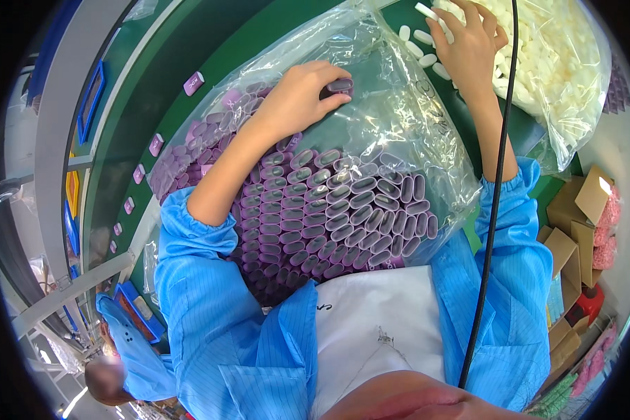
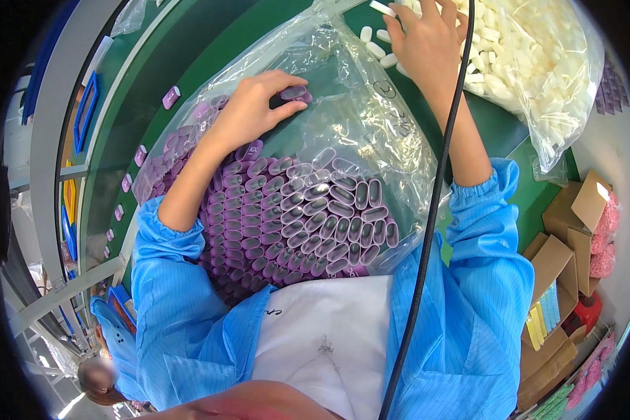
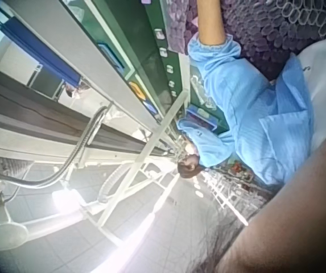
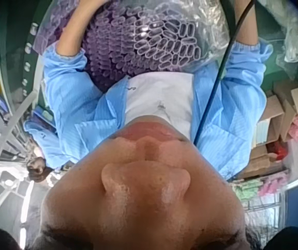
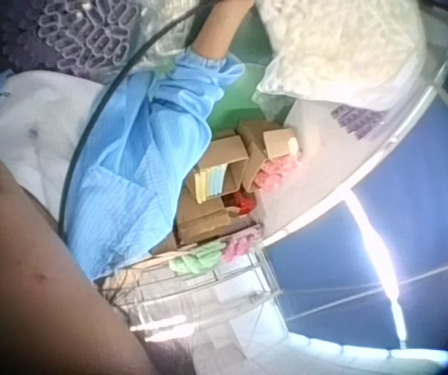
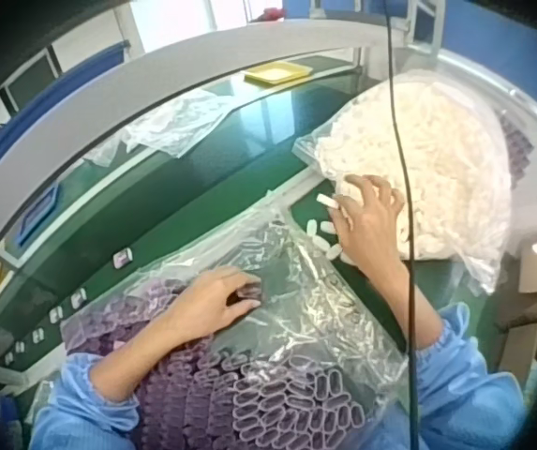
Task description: The person repeatedly picks up small purple plastic containers and white cylindrical objects from a table. They insert the white objects into the purple containers and place the assembled units into a clear plastic bag. The process is continuous and repetitive.
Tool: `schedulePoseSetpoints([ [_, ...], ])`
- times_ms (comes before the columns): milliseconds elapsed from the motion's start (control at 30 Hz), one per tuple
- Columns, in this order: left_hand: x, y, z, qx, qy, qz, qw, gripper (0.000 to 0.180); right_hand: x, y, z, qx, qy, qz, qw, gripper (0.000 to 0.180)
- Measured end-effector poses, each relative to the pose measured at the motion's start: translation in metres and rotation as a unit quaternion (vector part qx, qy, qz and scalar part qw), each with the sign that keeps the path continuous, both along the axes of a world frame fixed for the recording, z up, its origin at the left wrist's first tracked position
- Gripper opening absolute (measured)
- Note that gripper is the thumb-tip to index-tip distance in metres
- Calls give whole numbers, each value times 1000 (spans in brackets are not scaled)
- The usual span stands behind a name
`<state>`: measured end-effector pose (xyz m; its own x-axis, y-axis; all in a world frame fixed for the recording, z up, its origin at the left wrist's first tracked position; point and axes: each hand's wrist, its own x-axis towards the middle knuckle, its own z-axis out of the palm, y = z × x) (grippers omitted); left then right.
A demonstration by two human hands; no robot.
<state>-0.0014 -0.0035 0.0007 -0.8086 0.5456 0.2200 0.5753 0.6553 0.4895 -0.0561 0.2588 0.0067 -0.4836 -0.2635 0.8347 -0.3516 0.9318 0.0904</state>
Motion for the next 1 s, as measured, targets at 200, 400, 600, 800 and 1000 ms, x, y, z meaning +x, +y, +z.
schedulePoseSetpoints([
  [200, -2, 2, 4, 7, -83, 47, 995, 36, 0, -15, -29, 119, -117, 99, 981, 14],
  [400, 2, -1, -2, 68, -42, 63, 995, 33, 0, -16, -26, -22, -232, 238, 943, 19],
  [600, -2, -1, 4, 51, -110, 90, 989, 29, 2, -24, -36, -77, -277, 281, 916, 32],
  [800, -5, -5, 0, 54, -133, 112, 983, 26, -1, -39, -34, -5, -207, 334, 920, 42],
  [1000, -6, -6, -1, 62, -141, 119, 981, 28, -14, -38, -31, 111, -232, 373, 891, 27],
])
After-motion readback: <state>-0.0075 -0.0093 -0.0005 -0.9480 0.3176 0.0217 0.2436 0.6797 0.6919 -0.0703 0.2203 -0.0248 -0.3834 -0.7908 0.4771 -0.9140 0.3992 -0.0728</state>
